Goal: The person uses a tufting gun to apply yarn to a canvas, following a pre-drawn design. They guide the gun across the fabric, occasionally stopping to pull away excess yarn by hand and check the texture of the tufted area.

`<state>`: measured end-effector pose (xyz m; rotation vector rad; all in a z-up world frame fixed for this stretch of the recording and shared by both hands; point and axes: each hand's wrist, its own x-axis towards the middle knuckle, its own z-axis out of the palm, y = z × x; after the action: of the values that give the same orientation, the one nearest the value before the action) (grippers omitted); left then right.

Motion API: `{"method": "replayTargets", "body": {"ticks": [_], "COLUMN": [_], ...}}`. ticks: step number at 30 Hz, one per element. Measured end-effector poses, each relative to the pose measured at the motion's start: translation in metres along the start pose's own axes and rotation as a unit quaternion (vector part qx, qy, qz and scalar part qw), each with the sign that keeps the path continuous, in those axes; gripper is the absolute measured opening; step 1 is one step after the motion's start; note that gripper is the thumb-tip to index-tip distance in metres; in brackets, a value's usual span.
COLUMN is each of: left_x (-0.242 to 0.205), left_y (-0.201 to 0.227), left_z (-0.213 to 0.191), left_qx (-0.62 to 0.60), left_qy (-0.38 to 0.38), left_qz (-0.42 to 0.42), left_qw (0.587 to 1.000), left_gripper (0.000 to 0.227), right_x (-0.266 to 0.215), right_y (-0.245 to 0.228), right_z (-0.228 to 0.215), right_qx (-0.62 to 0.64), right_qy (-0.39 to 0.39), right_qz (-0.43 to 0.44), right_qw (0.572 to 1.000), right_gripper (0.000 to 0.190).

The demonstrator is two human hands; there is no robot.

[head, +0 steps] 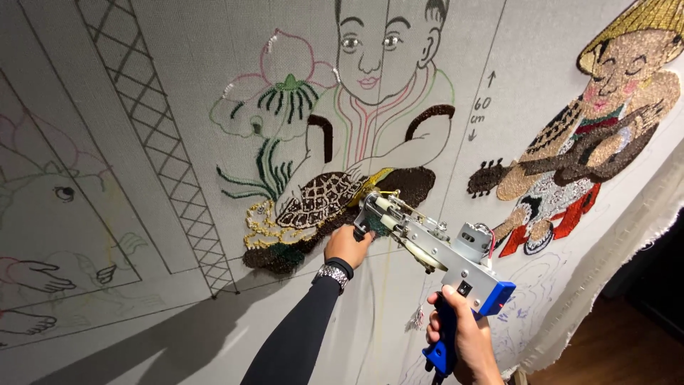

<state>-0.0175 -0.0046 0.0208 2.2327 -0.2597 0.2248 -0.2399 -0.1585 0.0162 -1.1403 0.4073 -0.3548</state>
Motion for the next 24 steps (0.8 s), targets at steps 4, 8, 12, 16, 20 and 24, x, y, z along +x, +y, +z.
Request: {"method": "replayTargets", "body": {"ticks": [4, 8, 12, 16, 20, 24], "left_x": [0.001, 0.001, 0.006, 0.004, -0.001, 0.004], "left_y": [0.001, -0.004, -0.020, -0.023, -0.002, -0.006], "left_z": [0.002, 0.013, 0.041, 0.068, 0.072, 0.097], "left_qx": [0.007, 0.011, -0.042, -0.134, -0.243, -0.333], "left_qy": [-0.013, 0.010, -0.006, -0.094, -0.236, -0.318], "left_qz": [-0.003, 0.010, 0.024, 0.001, -0.023, -0.035], "left_qw": [1.000, 1.000, 0.999, 0.986, 0.941, 0.887], "left_gripper": [0.037, 0.039, 0.037, 0.031, 0.063, 0.060], "right_x": [0.002, -0.002, 0.006, 0.011, 0.023, 0.030], "right_y": [0.000, -0.007, -0.006, -0.006, -0.004, 0.000], "right_z": [-0.004, -0.008, -0.029, -0.066, -0.098, -0.122], "right_qx": [0.021, 0.023, 0.039, 0.038, 0.052, 0.059], "right_qy": [-0.016, -0.021, -0.044, -0.041, -0.092, -0.143], "right_qz": [-0.001, 0.023, 0.037, 0.035, 0.047, 0.042], "right_qw": [1.000, 0.999, 0.998, 0.998, 0.993, 0.987], "right_gripper": [0.043, 0.049, 0.055, 0.056, 0.062, 0.068]}}
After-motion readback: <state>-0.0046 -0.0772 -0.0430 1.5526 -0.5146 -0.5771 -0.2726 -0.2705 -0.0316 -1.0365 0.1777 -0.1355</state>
